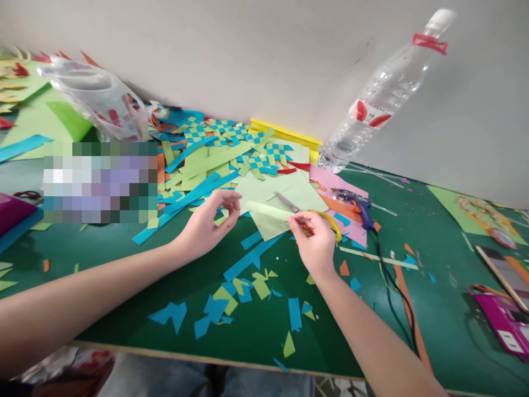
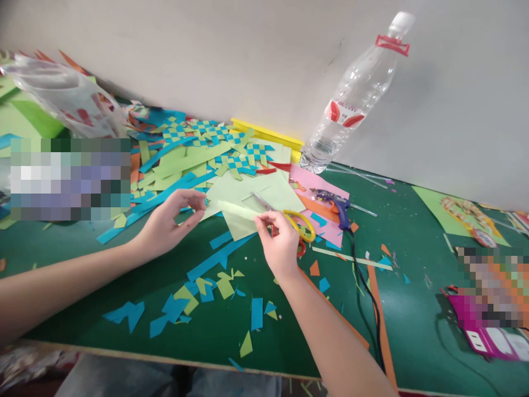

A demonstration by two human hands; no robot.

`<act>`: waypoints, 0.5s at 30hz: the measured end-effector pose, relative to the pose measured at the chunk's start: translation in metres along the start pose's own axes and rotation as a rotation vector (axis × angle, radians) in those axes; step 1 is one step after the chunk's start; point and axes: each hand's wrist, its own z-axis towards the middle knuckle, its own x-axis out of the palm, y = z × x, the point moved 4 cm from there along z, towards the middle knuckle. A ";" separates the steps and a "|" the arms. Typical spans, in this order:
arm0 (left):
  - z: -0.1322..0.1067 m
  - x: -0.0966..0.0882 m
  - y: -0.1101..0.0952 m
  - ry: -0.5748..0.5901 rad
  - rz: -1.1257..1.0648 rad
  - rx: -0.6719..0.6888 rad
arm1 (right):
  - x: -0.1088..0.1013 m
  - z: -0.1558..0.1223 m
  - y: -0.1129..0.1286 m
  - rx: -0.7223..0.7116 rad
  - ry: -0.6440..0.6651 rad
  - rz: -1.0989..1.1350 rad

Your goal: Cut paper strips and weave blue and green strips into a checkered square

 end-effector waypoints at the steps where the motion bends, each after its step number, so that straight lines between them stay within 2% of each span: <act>1: -0.001 0.000 -0.002 0.005 0.042 0.037 | 0.000 0.000 -0.001 0.005 0.006 -0.005; 4: -0.002 0.002 -0.007 0.051 0.138 0.136 | 0.001 0.000 -0.004 0.014 0.029 -0.022; 7: -0.003 0.007 -0.011 0.164 0.206 0.237 | 0.003 0.001 -0.003 0.009 0.054 -0.054; 11: -0.006 0.016 -0.012 0.326 0.312 0.323 | 0.005 0.002 0.002 -0.093 0.064 -0.161; 15: -0.010 0.021 -0.009 0.398 0.371 0.386 | 0.005 0.002 0.004 -0.181 0.057 -0.259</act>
